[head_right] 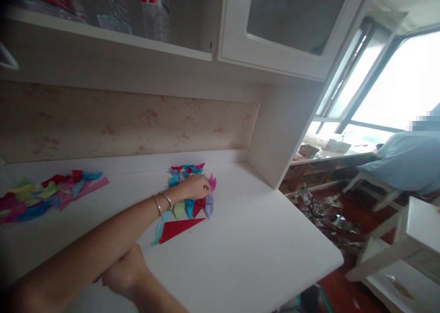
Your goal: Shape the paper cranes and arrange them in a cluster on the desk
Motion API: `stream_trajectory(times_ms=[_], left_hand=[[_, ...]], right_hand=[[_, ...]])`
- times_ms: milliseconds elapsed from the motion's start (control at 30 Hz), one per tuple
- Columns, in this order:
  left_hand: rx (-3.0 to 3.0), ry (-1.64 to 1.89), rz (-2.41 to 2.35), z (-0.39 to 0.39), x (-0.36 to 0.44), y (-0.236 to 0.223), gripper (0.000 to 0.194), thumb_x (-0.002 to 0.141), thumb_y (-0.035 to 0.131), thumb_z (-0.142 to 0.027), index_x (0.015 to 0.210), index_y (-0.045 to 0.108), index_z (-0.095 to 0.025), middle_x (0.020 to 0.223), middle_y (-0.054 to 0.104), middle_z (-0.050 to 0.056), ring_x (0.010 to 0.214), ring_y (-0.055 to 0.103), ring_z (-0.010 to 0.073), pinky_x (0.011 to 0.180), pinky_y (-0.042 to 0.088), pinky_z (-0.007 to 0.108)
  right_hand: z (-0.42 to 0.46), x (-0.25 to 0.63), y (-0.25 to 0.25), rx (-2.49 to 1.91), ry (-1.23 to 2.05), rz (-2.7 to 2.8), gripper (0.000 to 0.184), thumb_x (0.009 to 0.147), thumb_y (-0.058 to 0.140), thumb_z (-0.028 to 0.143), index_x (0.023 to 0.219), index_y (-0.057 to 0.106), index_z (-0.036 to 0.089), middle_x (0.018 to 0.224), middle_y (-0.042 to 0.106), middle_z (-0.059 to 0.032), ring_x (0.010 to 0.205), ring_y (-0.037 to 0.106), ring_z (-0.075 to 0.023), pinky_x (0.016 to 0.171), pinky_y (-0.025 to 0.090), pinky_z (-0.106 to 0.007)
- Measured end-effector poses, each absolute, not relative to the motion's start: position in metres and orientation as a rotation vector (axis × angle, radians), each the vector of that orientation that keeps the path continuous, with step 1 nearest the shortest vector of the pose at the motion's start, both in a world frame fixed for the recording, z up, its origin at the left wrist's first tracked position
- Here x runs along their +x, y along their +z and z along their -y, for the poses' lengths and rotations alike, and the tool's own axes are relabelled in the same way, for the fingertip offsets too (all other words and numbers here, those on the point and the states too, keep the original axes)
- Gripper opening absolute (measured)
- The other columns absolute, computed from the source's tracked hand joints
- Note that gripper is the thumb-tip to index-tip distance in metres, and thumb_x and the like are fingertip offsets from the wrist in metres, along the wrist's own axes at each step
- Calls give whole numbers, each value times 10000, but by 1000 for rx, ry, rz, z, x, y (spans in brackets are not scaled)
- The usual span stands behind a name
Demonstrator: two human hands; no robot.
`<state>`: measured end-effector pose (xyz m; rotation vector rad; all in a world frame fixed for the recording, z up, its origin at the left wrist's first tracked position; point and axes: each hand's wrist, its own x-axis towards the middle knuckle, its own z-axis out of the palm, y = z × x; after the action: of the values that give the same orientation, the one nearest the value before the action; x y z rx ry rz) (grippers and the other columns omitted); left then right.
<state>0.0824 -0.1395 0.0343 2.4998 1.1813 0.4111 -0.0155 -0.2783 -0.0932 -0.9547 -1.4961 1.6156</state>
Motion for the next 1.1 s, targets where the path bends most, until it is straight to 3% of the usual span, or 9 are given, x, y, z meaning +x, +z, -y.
stream_trajectory(times_ms=[100,367,567,767,967,1100], left_hand=[[2527,485,-1199,143,61,44,190,730,543,-219,641,707,-185,722,702,67,739,604,186,677,406,255],[2239,925,-1433,197,-55,34,246,821,478,-303,721,660,-173,686,633,1,652,540,132,620,365,225],[1626,1063,-1631,261,-151,-14,329,768,513,-419,547,419,-194,513,385,-64,538,387,109,515,284,220],[1198,968,-1567,305,-208,-48,401,727,548,-516,560,346,-213,428,248,-102,393,211,71,404,144,222],[1005,995,-1399,308,-227,-47,381,703,579,-490,588,338,-218,435,249,-115,373,176,52,381,108,217],[975,994,-1359,306,-231,-51,346,719,561,-462,594,354,-215,436,246,-113,371,185,52,379,110,219]], right_hand=[[279,-16,-95,-920,1710,1421,130,677,493,144,615,606,164,536,541,28,428,436,-78,399,326,-182],[285,-11,-72,-963,1752,1420,151,718,524,209,777,650,150,526,552,50,384,376,-53,382,260,-183],[291,-14,-70,-1012,1673,1505,188,761,536,293,804,648,148,517,545,46,399,367,-64,410,264,-191],[300,-21,-74,-1049,1478,1758,210,825,508,328,766,652,186,567,577,21,482,441,-93,480,311,-207],[287,-41,-65,-1151,1385,1924,302,872,446,379,760,648,184,563,568,22,471,433,-98,461,303,-208],[252,-70,-46,-1163,1057,2176,328,889,419,368,785,669,183,590,598,12,539,518,-116,526,359,-210]])
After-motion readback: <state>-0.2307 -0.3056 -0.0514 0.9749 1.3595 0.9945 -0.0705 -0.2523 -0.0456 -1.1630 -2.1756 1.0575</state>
